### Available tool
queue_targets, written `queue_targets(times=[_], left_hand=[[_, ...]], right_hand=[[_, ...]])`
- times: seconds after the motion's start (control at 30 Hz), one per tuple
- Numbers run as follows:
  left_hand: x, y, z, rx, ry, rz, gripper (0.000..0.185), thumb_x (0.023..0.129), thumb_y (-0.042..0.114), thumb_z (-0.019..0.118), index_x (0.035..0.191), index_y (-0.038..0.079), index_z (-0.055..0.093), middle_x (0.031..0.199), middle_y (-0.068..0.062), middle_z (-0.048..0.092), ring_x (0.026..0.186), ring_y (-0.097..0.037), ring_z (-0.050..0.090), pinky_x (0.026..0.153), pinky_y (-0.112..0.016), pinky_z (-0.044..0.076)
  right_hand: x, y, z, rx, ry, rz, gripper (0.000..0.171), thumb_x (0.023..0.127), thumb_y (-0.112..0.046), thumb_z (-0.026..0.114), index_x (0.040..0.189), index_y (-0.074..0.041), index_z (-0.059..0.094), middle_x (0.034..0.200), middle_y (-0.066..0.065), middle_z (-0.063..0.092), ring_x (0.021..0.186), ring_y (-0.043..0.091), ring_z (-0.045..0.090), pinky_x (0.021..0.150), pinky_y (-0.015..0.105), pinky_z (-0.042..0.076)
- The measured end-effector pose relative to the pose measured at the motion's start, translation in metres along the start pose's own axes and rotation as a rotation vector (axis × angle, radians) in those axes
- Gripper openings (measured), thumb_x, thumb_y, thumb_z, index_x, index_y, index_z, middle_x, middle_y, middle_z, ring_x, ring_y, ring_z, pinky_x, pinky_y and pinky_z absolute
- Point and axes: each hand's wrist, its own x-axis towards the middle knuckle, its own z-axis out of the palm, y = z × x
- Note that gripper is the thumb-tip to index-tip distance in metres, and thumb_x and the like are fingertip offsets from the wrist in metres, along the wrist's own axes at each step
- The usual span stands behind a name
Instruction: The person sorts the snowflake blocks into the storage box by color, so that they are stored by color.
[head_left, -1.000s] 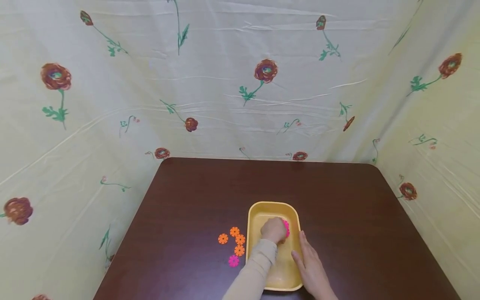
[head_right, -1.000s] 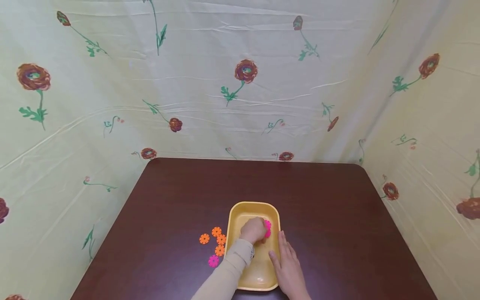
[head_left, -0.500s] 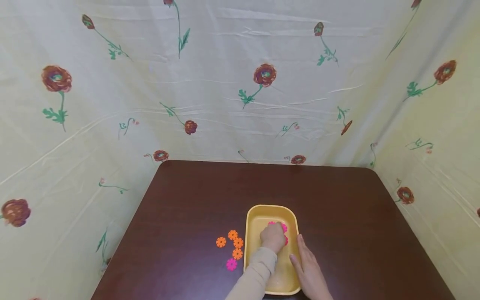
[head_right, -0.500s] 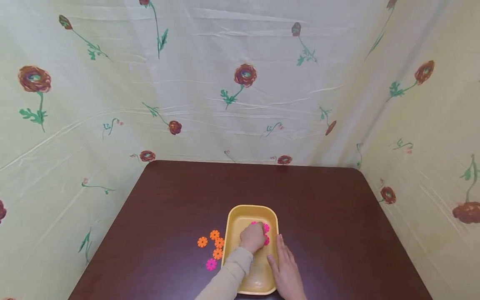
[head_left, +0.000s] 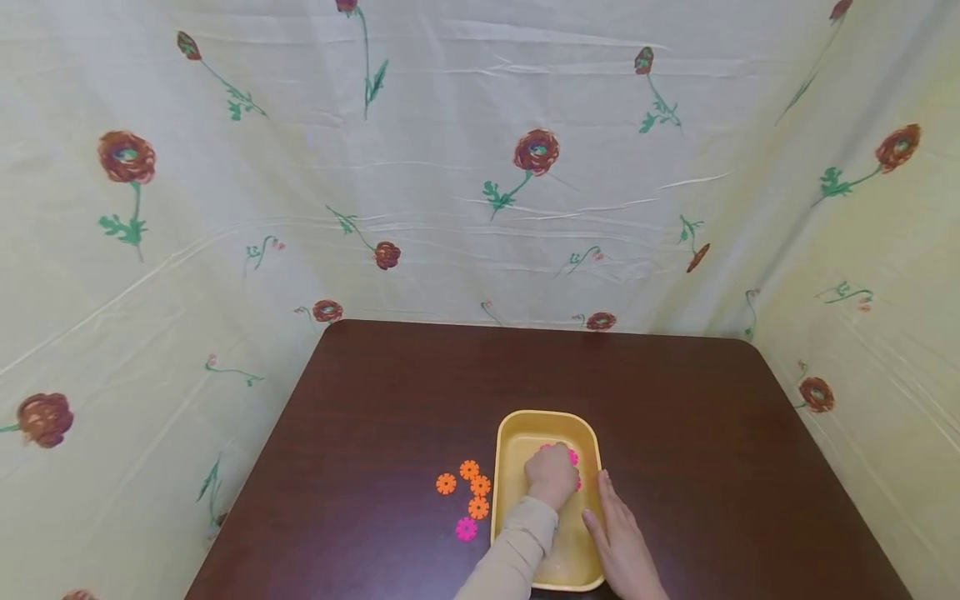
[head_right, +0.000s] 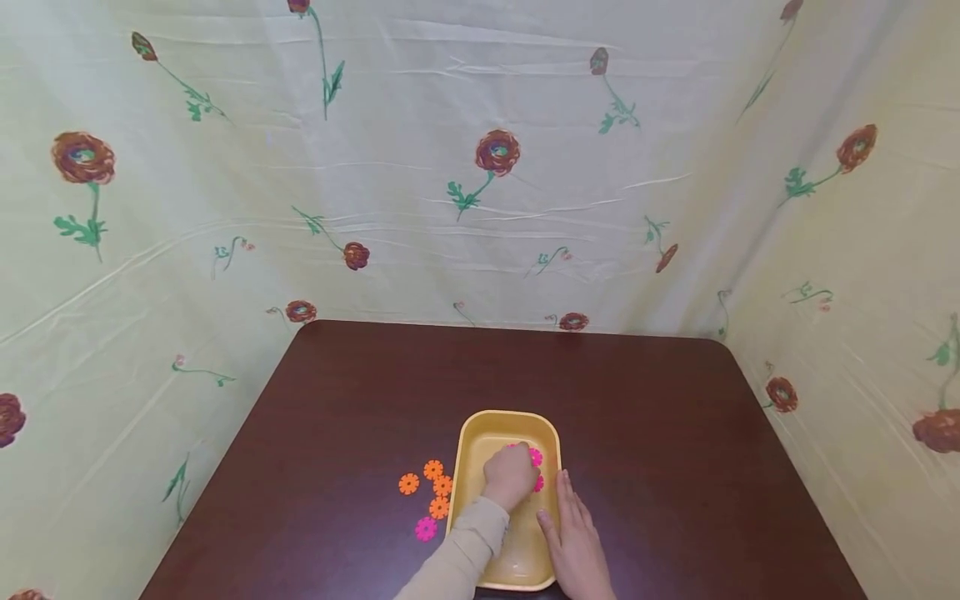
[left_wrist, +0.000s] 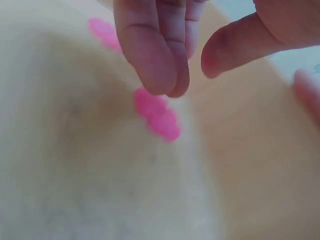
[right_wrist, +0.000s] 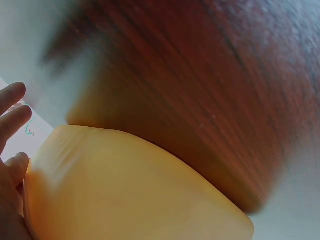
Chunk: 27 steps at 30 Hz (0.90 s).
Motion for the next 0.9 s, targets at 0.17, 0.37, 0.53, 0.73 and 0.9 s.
queue_targets(times=[0.17, 0.37, 0.53, 0.73, 0.9], left_hand=[[-0.003, 0.005, -0.022, -0.023, 0.119, 0.061, 0.016, 0.078, 0.031, 0.068, 0.072, 0.018, 0.063, 0.066, 0.000, 0.063, 0.060, -0.017, 0.061, 0.046, -0.031, 0.041], [-0.007, 0.003, -0.058, -0.078, 0.257, 0.113, 0.010, 0.081, 0.029, 0.066, 0.077, 0.020, 0.062, 0.056, 0.006, 0.057, 0.046, -0.010, 0.052, 0.040, -0.025, 0.034], [-0.006, -0.013, -0.082, -0.151, 0.343, 0.111, 0.010, 0.081, 0.026, 0.066, 0.083, 0.018, 0.062, 0.057, 0.003, 0.056, 0.044, -0.012, 0.049, 0.039, -0.026, 0.032], [-0.005, -0.047, -0.096, -0.179, 0.373, 0.047, 0.013, 0.081, 0.027, 0.067, 0.086, 0.015, 0.064, 0.061, -0.001, 0.059, 0.048, -0.017, 0.054, 0.041, -0.028, 0.037], [-0.009, -0.080, -0.090, -0.189, 0.371, -0.011, 0.013, 0.080, 0.024, 0.068, 0.082, 0.013, 0.063, 0.063, -0.002, 0.061, 0.050, -0.020, 0.056, 0.043, -0.033, 0.040]], right_hand=[[0.000, 0.001, -0.001, 0.001, -0.013, 0.020, 0.059, 0.096, -0.030, 0.044, 0.144, -0.005, 0.021, 0.148, 0.018, 0.022, 0.126, 0.043, 0.033, 0.098, 0.057, 0.026], [0.001, 0.000, -0.001, -0.002, -0.035, 0.050, 0.060, 0.096, -0.030, 0.045, 0.145, -0.007, 0.019, 0.149, 0.016, 0.021, 0.127, 0.043, 0.032, 0.099, 0.057, 0.026], [0.000, 0.000, 0.000, -0.005, -0.013, 0.032, 0.059, 0.096, -0.030, 0.044, 0.145, -0.007, 0.020, 0.148, 0.015, 0.023, 0.127, 0.042, 0.032, 0.099, 0.056, 0.026], [0.000, -0.001, 0.000, -0.001, -0.002, 0.007, 0.058, 0.097, -0.029, 0.044, 0.145, -0.006, 0.020, 0.148, 0.016, 0.023, 0.126, 0.042, 0.033, 0.098, 0.057, 0.026], [-0.001, -0.001, 0.000, -0.004, 0.009, 0.004, 0.058, 0.096, -0.027, 0.045, 0.144, -0.005, 0.022, 0.148, 0.016, 0.025, 0.126, 0.042, 0.034, 0.098, 0.056, 0.027]])
